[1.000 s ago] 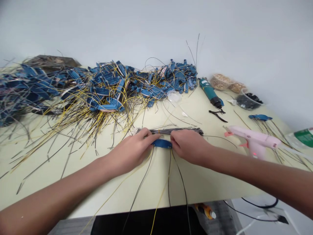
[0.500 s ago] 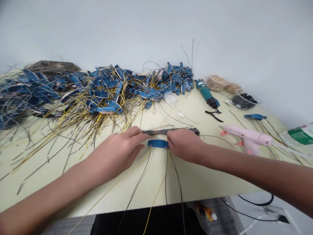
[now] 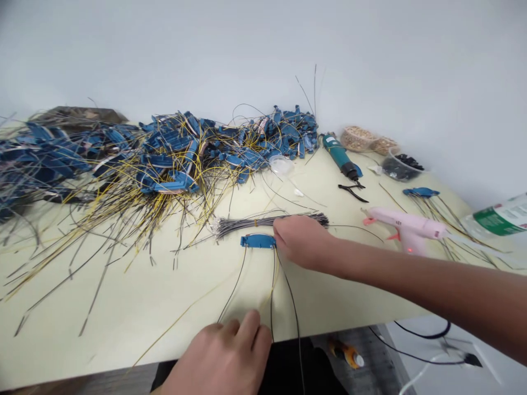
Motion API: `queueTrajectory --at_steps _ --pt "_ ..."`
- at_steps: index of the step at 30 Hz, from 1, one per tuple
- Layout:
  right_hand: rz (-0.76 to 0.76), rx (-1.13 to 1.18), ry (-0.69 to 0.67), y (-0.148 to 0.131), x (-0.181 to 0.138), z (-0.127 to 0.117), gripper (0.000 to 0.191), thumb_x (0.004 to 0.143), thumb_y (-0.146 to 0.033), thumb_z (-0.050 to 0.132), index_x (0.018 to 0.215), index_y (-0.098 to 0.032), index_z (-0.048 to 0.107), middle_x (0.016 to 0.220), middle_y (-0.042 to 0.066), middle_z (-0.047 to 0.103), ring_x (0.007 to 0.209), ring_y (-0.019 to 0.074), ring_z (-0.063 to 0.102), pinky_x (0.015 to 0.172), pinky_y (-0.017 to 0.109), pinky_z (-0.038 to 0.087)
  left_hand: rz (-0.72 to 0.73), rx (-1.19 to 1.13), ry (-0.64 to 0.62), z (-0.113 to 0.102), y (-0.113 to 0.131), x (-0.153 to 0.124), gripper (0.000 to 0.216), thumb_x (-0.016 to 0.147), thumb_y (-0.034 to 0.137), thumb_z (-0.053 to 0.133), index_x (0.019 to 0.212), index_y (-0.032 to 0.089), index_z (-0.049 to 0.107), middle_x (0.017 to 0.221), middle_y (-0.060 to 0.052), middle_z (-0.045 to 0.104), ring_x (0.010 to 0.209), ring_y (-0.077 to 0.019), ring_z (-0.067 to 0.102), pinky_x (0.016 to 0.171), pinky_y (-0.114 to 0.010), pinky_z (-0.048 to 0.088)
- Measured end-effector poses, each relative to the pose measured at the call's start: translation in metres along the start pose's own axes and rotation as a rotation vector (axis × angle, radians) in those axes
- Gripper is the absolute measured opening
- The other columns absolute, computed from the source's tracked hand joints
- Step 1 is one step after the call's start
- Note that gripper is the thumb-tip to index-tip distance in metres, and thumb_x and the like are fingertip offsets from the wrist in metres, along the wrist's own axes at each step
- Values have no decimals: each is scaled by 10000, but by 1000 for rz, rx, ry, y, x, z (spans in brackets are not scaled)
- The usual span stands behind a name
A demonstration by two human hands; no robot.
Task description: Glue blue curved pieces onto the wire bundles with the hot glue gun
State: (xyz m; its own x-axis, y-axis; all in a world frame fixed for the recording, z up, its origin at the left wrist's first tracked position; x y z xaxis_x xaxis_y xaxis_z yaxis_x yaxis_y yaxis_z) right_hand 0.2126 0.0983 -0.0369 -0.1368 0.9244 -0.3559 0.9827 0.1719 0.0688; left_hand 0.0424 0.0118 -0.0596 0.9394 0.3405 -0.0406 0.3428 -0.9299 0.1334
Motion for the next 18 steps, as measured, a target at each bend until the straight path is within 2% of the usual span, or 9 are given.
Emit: queueTrajectory --at_steps 3,5,8,10,12,15,18 --pt "-10 3 -2 1 0 1 222 951 -351 568 1000 -144 634 928 24 667 827 154 653 765 359 549 29 36 119 5 5 -4 99 819 202 607 745 173 548 643 -40 590 421 -202 535 319 -310 301" --pt "-13 5 -3 1 0 1 225 951 -352 569 1009 -144 633 938 27 667 831 155 653 766 359 550 64 42 146 5 8 -5 99 819 196 613 739 166 563 627 -36 579 425 -199 531 318 -311 314" --pt "-17 6 -6 2 1 1 226 950 -353 570 1013 -145 632 942 27 666 828 154 652 760 356 551 59 -15 27 1 6 -2 71 812 157 606 742 157 589 666 -45 600 447 -201 541 322 -306 304" --pt "-21 7 -6 2 1 2 226 950 -353 571 1014 -145 632 943 27 666 826 153 652 758 355 551 8 -113 -95 -4 0 0 44 798 130 603 768 160 614 728 -47 622 477 -196 554 347 -290 318" --pt "-22 8 -5 2 1 2 227 950 -354 570 1015 -146 632 948 28 666 830 154 652 760 356 551 -75 -241 -145 -11 -10 1 61 778 125 613 791 178 641 797 -40 630 507 -181 564 400 -280 363" --pt "-21 8 -7 1 1 2 228 949 -354 572 1019 -146 632 956 30 667 836 155 652 762 358 551 -210 -510 -78 -23 -27 -1 125 769 105 612 751 212 673 832 -11 621 608 -157 606 533 -271 442" --pt "-22 10 -10 1 1 1 226 949 -352 573 1022 -146 632 961 31 667 839 156 652 763 358 552 -269 -790 2 -36 -43 -4 216 773 26 609 702 219 675 804 29 607 706 -115 608 627 -225 452"
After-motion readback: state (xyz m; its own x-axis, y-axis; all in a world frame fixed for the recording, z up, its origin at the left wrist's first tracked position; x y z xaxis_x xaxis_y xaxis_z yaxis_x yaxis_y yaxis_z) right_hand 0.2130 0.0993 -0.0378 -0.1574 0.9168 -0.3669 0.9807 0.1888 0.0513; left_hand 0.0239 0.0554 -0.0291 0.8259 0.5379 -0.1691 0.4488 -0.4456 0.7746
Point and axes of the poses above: each hand's wrist, its own x-axis towards the middle knuckle, its own z-axis out of the palm, y = z × x, the point moved 3 cm from there along x, towards the middle knuckle
